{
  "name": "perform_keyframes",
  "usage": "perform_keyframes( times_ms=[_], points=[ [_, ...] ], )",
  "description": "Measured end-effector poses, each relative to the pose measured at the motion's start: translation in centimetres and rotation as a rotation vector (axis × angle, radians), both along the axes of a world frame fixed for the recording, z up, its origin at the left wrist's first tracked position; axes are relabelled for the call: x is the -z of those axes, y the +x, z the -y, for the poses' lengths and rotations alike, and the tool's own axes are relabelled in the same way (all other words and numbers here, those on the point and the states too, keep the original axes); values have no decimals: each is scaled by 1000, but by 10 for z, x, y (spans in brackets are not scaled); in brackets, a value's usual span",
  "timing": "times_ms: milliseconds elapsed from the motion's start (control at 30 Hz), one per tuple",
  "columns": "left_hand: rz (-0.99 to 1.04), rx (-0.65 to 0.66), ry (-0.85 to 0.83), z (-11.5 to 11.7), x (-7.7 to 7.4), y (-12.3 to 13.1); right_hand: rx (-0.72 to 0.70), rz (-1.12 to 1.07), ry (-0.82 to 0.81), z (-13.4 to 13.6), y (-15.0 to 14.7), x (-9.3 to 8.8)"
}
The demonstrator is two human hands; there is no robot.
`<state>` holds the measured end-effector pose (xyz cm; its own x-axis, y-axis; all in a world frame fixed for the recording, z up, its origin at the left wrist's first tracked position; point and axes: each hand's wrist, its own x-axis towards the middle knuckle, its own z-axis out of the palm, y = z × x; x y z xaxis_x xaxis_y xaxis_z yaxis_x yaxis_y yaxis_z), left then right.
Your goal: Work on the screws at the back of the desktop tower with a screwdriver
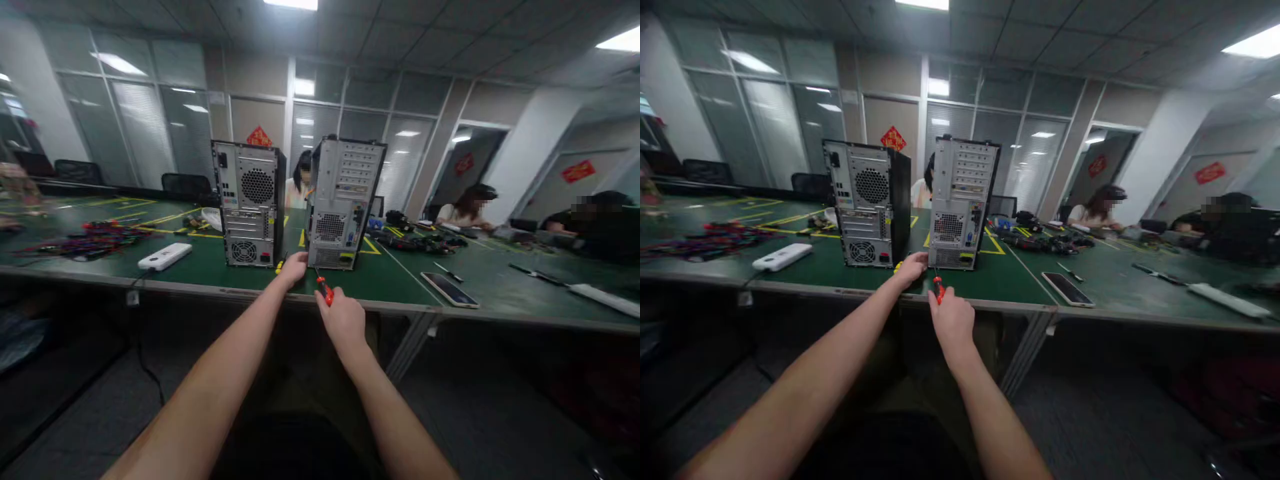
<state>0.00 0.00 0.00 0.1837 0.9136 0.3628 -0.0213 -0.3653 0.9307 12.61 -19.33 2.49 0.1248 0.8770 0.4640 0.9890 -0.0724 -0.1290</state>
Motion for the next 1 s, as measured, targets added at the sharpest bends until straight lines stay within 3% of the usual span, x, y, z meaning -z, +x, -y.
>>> perform_keyframes(
  times_ms=[467, 867, 1000],
  points=[
    [8, -58, -56, 4, -5, 2, -52, -27, -17, 14, -2, -13],
    [-16, -78, -64, 5, -6, 3, -128, 66, 106, 15, 4, -5],
    [-75, -114, -27, 9, -8, 3, -126, -4, 49, 15, 0, -10]
  ],
)
